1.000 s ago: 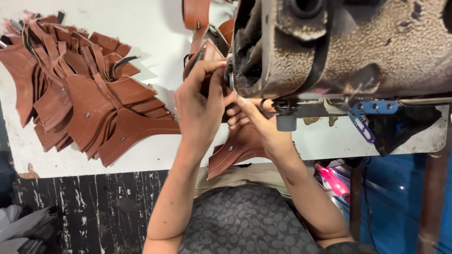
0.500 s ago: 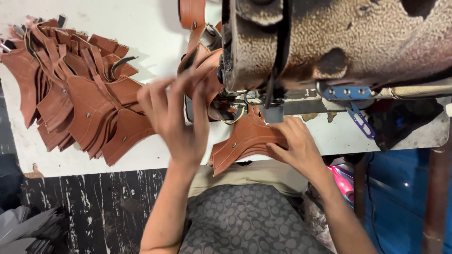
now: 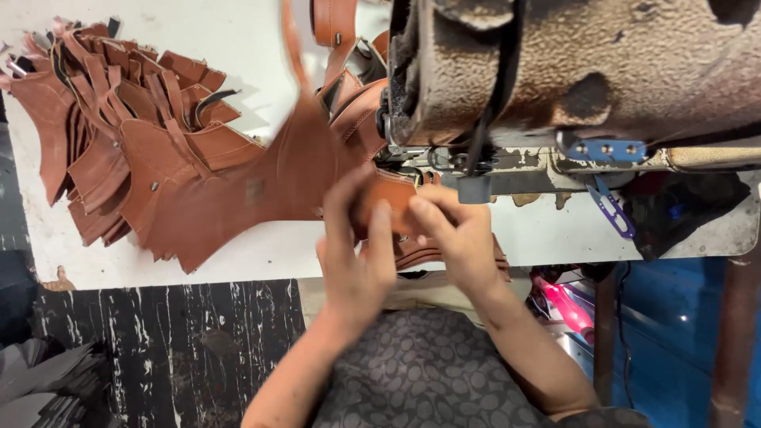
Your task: Stitching together leather shoe components using an industrial sewing machine.
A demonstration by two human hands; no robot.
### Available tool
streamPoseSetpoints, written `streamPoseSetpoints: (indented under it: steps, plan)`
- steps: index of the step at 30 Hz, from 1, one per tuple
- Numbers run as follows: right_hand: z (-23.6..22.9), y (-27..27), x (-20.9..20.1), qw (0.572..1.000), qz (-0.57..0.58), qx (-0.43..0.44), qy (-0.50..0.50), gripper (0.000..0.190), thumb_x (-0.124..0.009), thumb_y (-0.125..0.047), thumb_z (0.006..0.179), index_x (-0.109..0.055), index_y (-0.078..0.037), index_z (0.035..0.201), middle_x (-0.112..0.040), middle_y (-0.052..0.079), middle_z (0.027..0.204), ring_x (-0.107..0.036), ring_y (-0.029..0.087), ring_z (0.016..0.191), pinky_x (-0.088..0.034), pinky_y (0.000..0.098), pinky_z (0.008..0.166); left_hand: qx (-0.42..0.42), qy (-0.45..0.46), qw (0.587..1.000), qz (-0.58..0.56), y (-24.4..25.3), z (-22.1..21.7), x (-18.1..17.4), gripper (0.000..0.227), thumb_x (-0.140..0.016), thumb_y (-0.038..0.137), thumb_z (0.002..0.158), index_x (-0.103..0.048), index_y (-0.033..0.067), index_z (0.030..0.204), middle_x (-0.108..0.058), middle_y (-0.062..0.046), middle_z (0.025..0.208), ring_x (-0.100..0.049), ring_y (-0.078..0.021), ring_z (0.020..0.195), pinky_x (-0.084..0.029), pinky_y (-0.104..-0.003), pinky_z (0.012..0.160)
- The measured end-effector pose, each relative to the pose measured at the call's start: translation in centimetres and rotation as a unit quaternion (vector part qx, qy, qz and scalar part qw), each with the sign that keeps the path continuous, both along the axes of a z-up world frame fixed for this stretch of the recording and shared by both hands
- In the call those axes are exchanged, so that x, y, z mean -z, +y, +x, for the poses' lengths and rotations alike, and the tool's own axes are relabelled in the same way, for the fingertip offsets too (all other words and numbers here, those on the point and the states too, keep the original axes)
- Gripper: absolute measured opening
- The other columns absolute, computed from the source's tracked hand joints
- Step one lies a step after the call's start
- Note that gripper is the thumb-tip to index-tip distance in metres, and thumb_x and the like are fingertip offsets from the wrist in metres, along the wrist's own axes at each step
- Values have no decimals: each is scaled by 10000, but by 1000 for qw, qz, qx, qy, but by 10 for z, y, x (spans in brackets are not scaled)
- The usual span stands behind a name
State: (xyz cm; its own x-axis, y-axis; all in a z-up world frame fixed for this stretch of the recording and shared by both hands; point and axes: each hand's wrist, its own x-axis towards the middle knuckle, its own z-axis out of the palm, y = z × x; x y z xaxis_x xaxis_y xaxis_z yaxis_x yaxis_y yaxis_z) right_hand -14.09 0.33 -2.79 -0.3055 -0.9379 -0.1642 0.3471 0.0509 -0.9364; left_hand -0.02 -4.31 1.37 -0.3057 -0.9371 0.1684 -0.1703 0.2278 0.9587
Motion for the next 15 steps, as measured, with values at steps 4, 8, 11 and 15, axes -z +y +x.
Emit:
streamPoseSetpoints:
  steps: [4,8,11,15]
  plan:
    - [-7,-34,7,987,81,-7,-142,198,-680,-166,1014,-745,22,1015,-650,28,791,-599,112,660,-541,280,583,-9,-45,998,50,-43,-2,7,290,-571,21,1096,-578,34,1386,-741,-114,1081,-719,-152,977,-589,-292,881]
    - [-9,-55,9,989,96,5,-111,146,-692,-147,1002,-726,-5,1002,-679,47,812,-636,126,670,-526,272,568,14,-17,998,58,-62,-8,3,339,-612,41,1036,-535,4,1364,-729,-116,1142,-711,-123,959,-602,-268,804]
    - [-8,-64,18,989,104,8,-106,157,-711,-140,988,-747,12,1006,-701,57,861,-651,133,705,-530,280,570,14,7,987,161,-70,-9,1,298,-583,45,1038,-564,1,1332,-744,-62,878,-656,-72,746,-554,-231,672]
    - [-10,-68,18,995,74,25,-65,153,-722,-115,990,-752,25,1045,-733,65,931,-682,129,795,-566,267,694,27,40,985,166,-76,-10,7,252,-537,17,1057,-558,-16,1305,-746,-41,856,-666,-51,753,-500,-200,642]
